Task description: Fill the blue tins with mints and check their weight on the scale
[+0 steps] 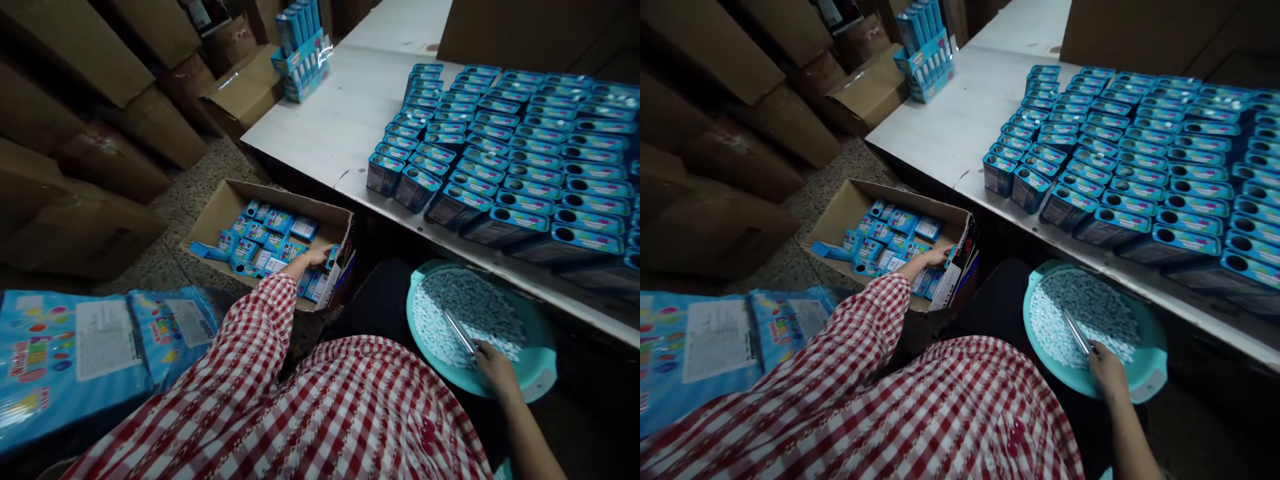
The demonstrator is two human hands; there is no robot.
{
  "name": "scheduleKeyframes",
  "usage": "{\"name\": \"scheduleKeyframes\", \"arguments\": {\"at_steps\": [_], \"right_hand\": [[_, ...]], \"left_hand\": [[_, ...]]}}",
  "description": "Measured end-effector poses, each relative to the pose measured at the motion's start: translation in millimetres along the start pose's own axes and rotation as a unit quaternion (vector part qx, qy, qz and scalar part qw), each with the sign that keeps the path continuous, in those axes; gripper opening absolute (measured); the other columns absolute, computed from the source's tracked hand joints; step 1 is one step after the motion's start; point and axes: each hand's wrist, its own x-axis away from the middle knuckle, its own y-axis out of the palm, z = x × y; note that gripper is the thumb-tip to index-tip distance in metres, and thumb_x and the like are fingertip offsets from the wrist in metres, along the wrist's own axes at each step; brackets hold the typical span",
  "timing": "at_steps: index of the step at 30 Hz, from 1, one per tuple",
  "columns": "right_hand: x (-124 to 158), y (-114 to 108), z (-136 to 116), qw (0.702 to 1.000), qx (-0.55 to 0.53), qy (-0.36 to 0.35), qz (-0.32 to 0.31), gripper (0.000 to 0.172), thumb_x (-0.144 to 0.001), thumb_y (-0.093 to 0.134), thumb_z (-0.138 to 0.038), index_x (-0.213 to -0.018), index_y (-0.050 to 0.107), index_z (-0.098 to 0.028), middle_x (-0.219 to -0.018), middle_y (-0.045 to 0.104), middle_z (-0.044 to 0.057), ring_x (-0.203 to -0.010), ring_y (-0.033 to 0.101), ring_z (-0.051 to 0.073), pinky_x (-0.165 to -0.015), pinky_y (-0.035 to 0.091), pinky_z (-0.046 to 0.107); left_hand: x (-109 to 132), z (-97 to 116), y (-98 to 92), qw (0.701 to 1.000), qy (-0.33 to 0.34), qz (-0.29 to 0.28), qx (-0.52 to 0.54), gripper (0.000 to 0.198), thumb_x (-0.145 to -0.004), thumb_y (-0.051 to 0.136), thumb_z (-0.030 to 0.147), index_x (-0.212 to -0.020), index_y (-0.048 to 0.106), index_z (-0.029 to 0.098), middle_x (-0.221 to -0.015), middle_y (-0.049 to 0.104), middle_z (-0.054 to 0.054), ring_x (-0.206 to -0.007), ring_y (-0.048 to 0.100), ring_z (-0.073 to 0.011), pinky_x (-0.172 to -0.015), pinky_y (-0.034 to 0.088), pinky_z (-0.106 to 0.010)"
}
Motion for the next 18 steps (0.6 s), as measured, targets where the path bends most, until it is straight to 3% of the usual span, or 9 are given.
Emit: {"name": "scheduleKeyframes", "arguments": {"at_steps": [2, 7, 10, 14, 16, 18], "right_hand": [[2, -2, -3, 1.000, 0.007, -0.001, 0.001, 0.049, -0.070, 0.034, -0.033, -0.104, 0.063, -0.012, -0.090, 0.069, 0.012, -0.083, 0.065, 0.025, -0.072, 0.049, 0.032], [4, -14, -15, 0.998, 0.056, 0.026, 0.015, 0.047, -0.077, 0.035, -0.019, -0.117, 0.058, -0.012, -0.107, 0.066, 0.013, -0.094, 0.063, 0.026, -0.080, 0.047, 0.033], [8, -19, -26, 0.997, 0.079, 0.026, 0.002, 0.049, -0.077, 0.035, -0.010, -0.120, 0.057, -0.011, -0.114, 0.062, 0.016, -0.099, 0.062, 0.025, -0.082, 0.045, 0.032], [19, -16, -44, 0.997, 0.066, -0.011, -0.032, 0.039, -0.078, 0.043, -0.011, -0.112, 0.062, -0.014, -0.100, 0.068, 0.014, -0.093, 0.063, 0.024, -0.079, 0.045, 0.030], [26, -18, -51, 0.998, 0.050, -0.009, -0.022, 0.032, -0.080, 0.046, -0.017, -0.107, 0.064, -0.016, -0.098, 0.068, 0.012, -0.092, 0.063, 0.022, -0.079, 0.044, 0.029], [32, -32, -54, 0.999, 0.022, -0.014, 0.031, 0.030, -0.084, 0.044, -0.024, -0.106, 0.064, -0.017, -0.102, 0.066, 0.010, -0.096, 0.060, 0.020, -0.082, 0.043, 0.028]], "left_hand": [[7, 0, -4.3, 0.999, 0.035, -0.041, 0.000, 0.061, -0.052, 0.063, 0.014, -0.113, 0.055, 0.018, -0.093, 0.068, -0.006, -0.074, 0.064, -0.0155, -0.072, 0.051, -0.033], [25, 14, -15.5, 0.997, 0.060, -0.035, -0.043, 0.069, -0.046, 0.062, 0.007, -0.114, 0.051, 0.017, -0.113, 0.059, -0.010, -0.104, 0.057, -0.0184, -0.092, 0.042, -0.035], [37, 29, -12.6, 0.999, 0.006, -0.044, -0.019, 0.071, -0.050, 0.060, 0.010, -0.119, 0.047, 0.019, -0.115, 0.058, -0.009, -0.105, 0.055, -0.0187, -0.093, 0.041, -0.036], [55, 46, 1.9, 0.992, -0.104, -0.001, 0.075, 0.060, -0.062, 0.052, 0.021, -0.122, 0.045, 0.023, -0.110, 0.061, -0.007, -0.100, 0.059, -0.0192, -0.079, 0.048, -0.031], [61, 52, 11.1, 0.985, -0.149, 0.030, 0.081, 0.061, -0.064, 0.052, 0.026, -0.124, 0.044, 0.027, -0.109, 0.061, -0.004, -0.094, 0.061, -0.0201, -0.070, 0.050, -0.030], [62, 56, 19.5, 0.982, -0.165, 0.065, 0.067, 0.065, -0.064, 0.057, 0.031, -0.127, 0.040, 0.028, -0.108, 0.062, -0.004, -0.091, 0.062, -0.0208, -0.066, 0.051, -0.029]]}}
